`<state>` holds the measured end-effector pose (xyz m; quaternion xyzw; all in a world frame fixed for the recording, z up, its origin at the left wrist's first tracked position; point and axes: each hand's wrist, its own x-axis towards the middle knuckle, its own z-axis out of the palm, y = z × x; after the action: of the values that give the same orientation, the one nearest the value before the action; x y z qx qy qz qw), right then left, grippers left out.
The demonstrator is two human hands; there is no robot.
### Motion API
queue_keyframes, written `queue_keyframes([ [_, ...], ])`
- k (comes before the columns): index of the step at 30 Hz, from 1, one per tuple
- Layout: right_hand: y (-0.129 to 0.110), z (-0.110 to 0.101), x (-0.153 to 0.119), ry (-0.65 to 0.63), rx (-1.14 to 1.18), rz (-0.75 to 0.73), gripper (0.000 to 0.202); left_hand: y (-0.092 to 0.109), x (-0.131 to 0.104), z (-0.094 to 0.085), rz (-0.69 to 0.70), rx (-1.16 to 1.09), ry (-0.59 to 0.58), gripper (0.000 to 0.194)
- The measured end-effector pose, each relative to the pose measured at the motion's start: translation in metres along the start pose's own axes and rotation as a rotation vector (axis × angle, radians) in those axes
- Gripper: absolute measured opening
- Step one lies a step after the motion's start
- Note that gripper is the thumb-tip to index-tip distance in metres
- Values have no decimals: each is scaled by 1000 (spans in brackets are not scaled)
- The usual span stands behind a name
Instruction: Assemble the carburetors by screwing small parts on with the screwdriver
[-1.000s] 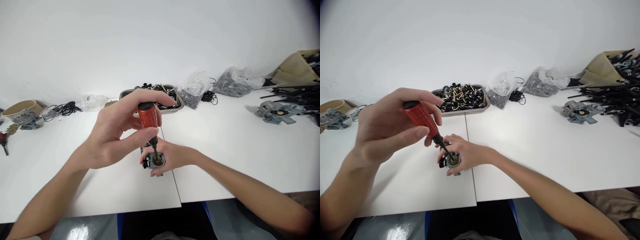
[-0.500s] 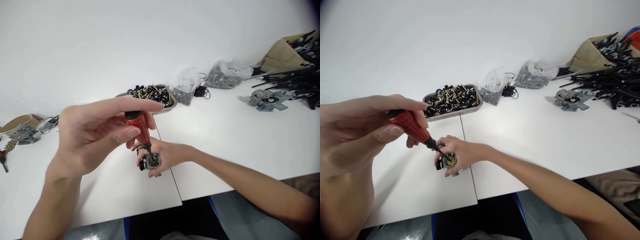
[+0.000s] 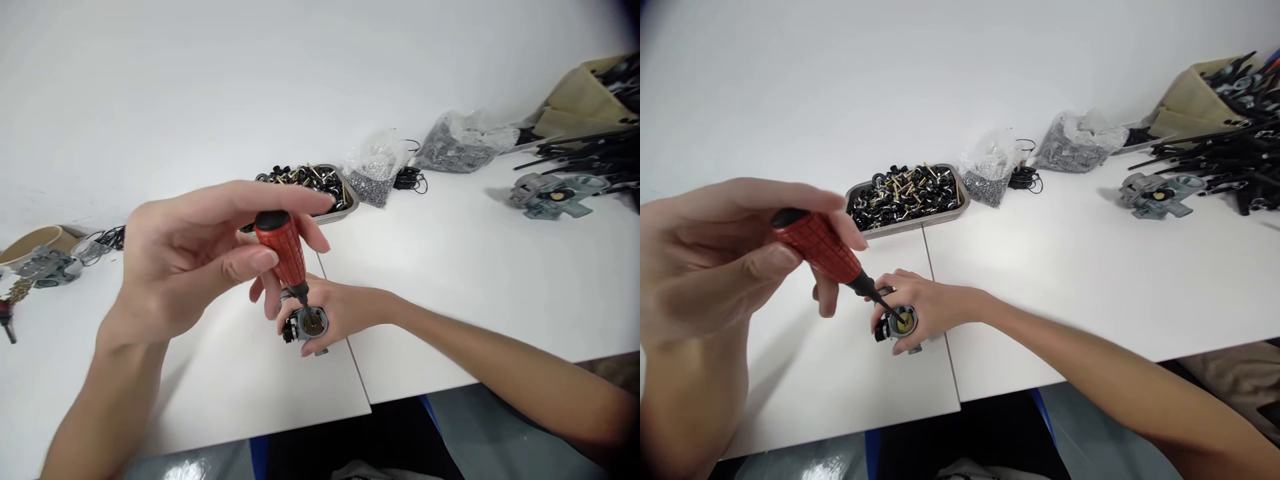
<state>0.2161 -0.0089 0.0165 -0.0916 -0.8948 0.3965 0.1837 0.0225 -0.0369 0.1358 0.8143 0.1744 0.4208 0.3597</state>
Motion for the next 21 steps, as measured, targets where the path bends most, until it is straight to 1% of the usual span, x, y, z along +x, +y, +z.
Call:
queue_keyframes([
  [2,0,0,0,0,-6,-3,33,3,1,-4,9,17,-69,37],
  [3,0,0,0,0,-8,-4,33,4,1,-4,44,27,-88,35],
  [4,0,0,0,-1,-8,-3,33,4,2,-3,77,38,-81,32],
  [5,0,0,0,-3,-8,-4,33,3,2,-1,119,46,-47,29],
  [6,0,0,0,-2,-6,-6,33,2,3,1,143,54,19,26],
  [8,0,0,0,1,-1,-11,33,0,2,7,150,55,142,32],
  [9,0,0,0,3,0,-13,33,0,1,9,131,46,169,36],
  [10,0,0,-1,6,0,-13,34,1,0,11,99,37,164,38],
  [11,1,0,-1,8,-4,-12,34,3,-1,12,70,20,129,39],
  [13,1,1,-1,6,-11,-20,34,9,-2,12,7,-10,53,34],
  [14,2,1,-1,7,-14,-27,34,12,-2,12,-13,-12,43,31],
  [16,3,1,0,11,-11,-47,33,14,-1,12,29,5,35,23],
  [18,4,2,0,17,-6,-49,33,13,-1,12,100,69,54,16],
  [19,5,2,0,19,-3,-47,33,11,-1,13,124,106,82,15],
  [21,4,2,0,15,1,-46,33,9,-2,13,97,151,168,23],
])
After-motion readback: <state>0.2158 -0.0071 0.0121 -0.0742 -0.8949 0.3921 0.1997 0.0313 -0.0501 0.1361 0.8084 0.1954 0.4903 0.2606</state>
